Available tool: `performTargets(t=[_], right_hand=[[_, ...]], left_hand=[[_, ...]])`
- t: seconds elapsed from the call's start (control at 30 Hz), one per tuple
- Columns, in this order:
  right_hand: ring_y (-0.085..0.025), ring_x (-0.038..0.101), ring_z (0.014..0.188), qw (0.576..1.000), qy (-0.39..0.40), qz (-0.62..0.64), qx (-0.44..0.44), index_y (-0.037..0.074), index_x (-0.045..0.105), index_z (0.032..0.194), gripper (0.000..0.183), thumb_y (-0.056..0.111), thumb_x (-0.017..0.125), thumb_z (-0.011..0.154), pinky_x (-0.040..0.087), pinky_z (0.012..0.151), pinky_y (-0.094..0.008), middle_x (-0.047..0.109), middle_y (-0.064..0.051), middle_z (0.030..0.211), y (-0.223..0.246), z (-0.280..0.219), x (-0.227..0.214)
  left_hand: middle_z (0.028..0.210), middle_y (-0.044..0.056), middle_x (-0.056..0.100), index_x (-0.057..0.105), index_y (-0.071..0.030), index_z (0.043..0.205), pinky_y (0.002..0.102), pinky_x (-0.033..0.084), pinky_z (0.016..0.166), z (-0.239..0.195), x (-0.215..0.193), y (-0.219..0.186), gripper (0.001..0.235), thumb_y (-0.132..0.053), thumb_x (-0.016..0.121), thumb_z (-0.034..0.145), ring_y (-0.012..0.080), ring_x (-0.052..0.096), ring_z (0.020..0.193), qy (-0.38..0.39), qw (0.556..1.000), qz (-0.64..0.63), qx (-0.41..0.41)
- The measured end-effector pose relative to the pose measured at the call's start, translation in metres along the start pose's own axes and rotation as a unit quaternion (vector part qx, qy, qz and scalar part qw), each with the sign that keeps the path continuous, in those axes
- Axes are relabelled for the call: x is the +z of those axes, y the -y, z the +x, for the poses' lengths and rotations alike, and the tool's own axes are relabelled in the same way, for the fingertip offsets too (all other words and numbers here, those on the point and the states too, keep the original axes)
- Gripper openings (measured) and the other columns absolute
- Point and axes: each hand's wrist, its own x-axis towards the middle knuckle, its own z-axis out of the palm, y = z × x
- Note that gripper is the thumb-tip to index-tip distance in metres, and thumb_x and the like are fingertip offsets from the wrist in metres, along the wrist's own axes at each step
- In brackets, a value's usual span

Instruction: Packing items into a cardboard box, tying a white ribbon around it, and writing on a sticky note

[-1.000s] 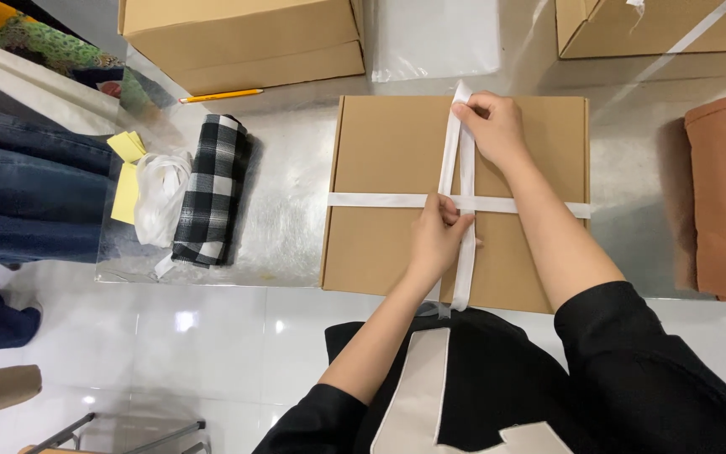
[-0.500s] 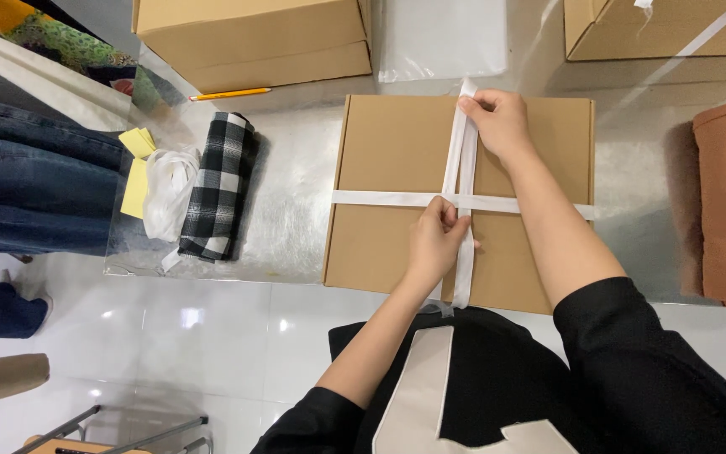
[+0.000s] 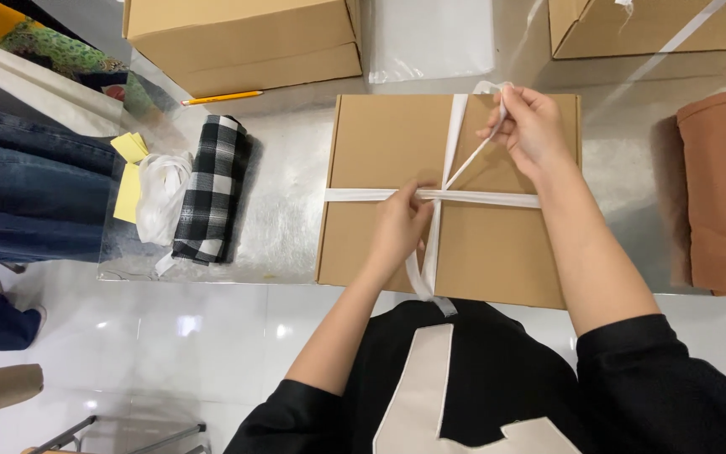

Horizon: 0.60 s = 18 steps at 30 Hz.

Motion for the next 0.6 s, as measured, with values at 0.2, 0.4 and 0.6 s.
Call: performTargets(t=[0.2, 0.4, 0.6], right_hand=[[-0.013, 0.074, 0.059, 1.000, -0.024, 0.000, -0.008, 0.010, 0.065, 0.108, 0.015, 0.023, 0.062, 0.116, 0.069, 0.059, -0.028, 0.065, -0.003, 0.069, 0.006, -0.042, -0.025], [-0.014, 0.067, 0.050, 0.995, -0.022, -0.093, 0.023, 0.007, 0.066, 0.112, 0.015, 0.021, 0.062, 0.116, 0.063, 0.053, -0.027, 0.061, -0.005, 0.069, -0.009, -0.084, -0.051], [-0.009, 0.048, 0.035, 0.980, 0.006, -0.190, 0.054, 0.004, 0.064, 0.115, 0.013, 0.015, 0.064, 0.110, 0.054, 0.040, -0.027, 0.055, -0.007, 0.065, 0.001, -0.129, -0.059]], left_hand=[[0.082, 0.009, 0.065, 0.081, -0.027, 0.122, 0.040, 0.063, 0.072, 0.011, 0.009, 0.017, 0.037, -0.004, 0.067, 0.097, 0.0295, 0.073, 0.073, -0.004, 0.981, 0.167, 0.100], [0.107, 0.004, 0.063, 0.072, -0.041, 0.135, 0.047, 0.068, 0.071, 0.007, 0.001, 0.018, 0.047, -0.010, 0.061, 0.101, 0.0359, 0.079, 0.078, 0.052, 0.916, 0.364, 0.162], [0.140, 0.018, 0.064, 0.073, -0.028, 0.137, 0.055, 0.066, 0.069, 0.006, 0.004, 0.004, 0.045, -0.007, 0.060, 0.100, 0.0455, 0.079, 0.083, 0.099, 0.876, 0.433, 0.187]])
